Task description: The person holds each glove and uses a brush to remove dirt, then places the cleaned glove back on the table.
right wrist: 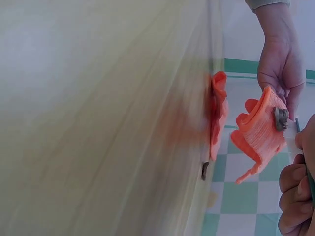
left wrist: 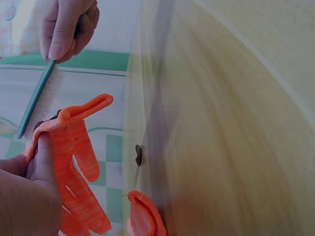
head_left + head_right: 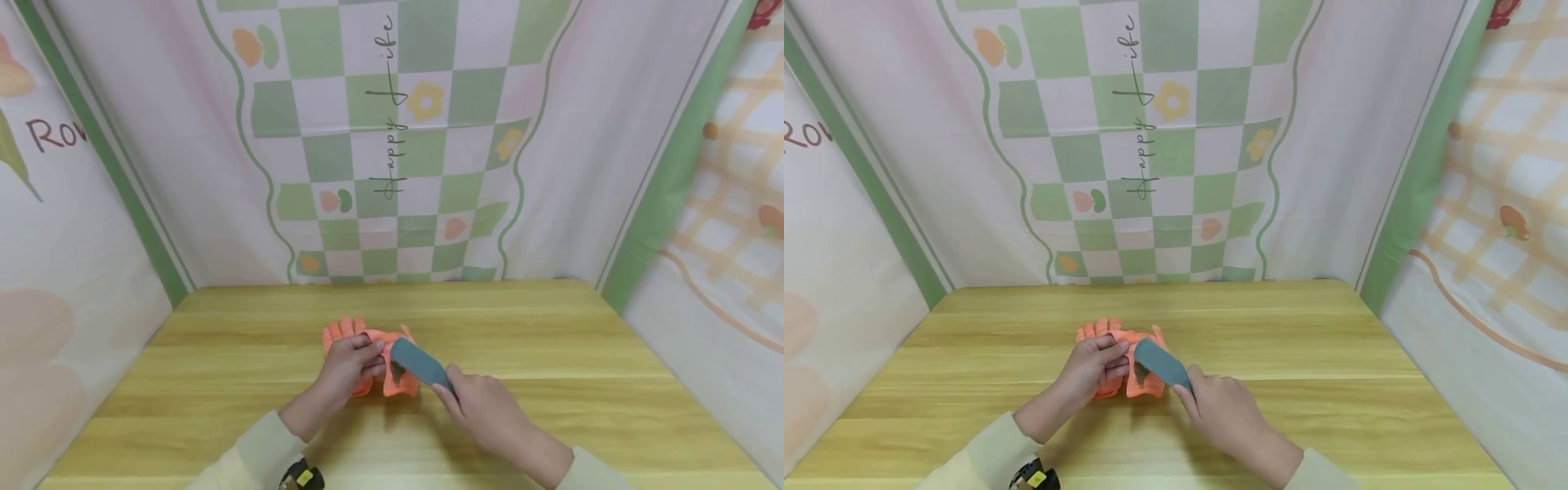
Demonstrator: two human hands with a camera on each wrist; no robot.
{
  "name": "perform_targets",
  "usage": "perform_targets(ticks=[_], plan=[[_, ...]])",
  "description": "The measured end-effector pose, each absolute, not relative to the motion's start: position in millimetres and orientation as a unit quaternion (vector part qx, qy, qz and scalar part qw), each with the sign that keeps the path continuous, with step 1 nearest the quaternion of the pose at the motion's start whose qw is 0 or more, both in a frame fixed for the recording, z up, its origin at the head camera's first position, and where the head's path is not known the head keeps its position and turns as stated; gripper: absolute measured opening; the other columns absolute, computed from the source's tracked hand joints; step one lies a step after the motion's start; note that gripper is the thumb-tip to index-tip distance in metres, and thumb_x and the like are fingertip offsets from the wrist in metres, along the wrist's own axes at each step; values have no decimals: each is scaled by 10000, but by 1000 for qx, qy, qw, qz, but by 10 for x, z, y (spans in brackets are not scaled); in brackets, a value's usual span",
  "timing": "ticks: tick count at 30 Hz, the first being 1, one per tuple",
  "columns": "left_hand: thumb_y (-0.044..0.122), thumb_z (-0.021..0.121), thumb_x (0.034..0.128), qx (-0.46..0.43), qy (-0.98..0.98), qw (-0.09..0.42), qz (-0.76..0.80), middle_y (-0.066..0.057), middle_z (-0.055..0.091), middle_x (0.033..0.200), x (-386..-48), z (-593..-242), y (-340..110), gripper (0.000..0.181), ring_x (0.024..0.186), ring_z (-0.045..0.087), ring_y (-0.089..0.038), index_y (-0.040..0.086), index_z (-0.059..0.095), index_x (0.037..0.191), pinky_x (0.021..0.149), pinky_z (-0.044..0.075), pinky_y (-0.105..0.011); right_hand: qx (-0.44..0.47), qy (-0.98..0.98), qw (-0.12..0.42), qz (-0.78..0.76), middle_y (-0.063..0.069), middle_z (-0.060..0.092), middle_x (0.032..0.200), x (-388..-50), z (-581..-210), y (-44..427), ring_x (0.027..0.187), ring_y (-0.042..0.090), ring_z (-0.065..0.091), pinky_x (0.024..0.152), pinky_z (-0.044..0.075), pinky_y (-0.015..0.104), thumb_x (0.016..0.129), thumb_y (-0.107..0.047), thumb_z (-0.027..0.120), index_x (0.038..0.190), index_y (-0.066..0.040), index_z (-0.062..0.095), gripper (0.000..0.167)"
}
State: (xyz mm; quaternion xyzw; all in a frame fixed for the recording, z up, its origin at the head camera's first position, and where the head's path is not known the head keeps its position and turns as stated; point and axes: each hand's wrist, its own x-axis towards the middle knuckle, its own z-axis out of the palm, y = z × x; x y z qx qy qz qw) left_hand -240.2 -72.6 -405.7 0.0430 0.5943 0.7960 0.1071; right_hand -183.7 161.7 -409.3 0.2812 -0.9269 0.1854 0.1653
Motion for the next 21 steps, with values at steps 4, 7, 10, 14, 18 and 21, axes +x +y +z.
perform_targets(ticks=[4, 7, 10, 14, 18, 21], plan=[[19, 579, 967, 41, 591, 105, 799, -50, 558, 728, -2411, -4069, -717, 277, 676, 615, -103, 44, 494, 704, 709, 583, -275, 286, -926, 168, 182, -140, 333, 571, -1838, -4113, 1657, 442, -21, 275, 371, 268, 144, 996, -256, 574, 817, -139, 474, 236], [14, 578, 966, 41, 584, 101, 804, -45, 570, 751, -2423, -4072, -718, 334, 688, 605, -104, 62, 432, 669, 713, 582, -279, 271, -932, 174, 169, -130, 341, 568, -1848, -4156, 1719, 445, -3, 299, 373, 281, 162, 982, -246, 596, 813, -142, 470, 235], [13, 582, 963, 33, 580, 95, 809, -35, 586, 752, -2438, -4075, -737, 303, 675, 595, -97, 60, 488, 678, 687, 579, -261, 224, -949, 160, 154, -107, 362, 567, -1857, -4208, 1838, 450, 35, 332, 384, 305, 191, 977, -250, 602, 812, -144, 475, 233], [19, 588, 961, 15, 577, 87, 812, -12, 555, 695, -2451, -4063, -773, 245, 622, 556, -78, 63, 563, 721, 623, 561, -224, 163, -967, 136, 144, -78, 375, 565, -1859, -4233, 2002, 450, 69, 346, 386, 312, 212, 985, -246, 588, 812, -133, 481, 233], [23, 589, 962, 11, 581, 85, 809, -15, 556, 685, -2452, -4055, -783, 283, 622, 562, -79, 65, 529, 688, 623, 563, -228, 168, -962, 154, 149, -82, 356, 557, -1858, -4178, 2024, 445, 57, 325, 381, 295, 205, 988, -243, 583, 795, -136, 466, 250], [38, 592, 964, 19, 592, 92, 801, -31, 560, 703, -2445, -4062, -775, 330, 649, 584, -96, 72, 466, 661, 655, 574, -248, 186, -956, 158, 164, -96, 346, 556, -1846, -4109, 1941, 445, 37, 311, 383, 289, 196, 994, -270, 573, 793, -153, 454, 262]])
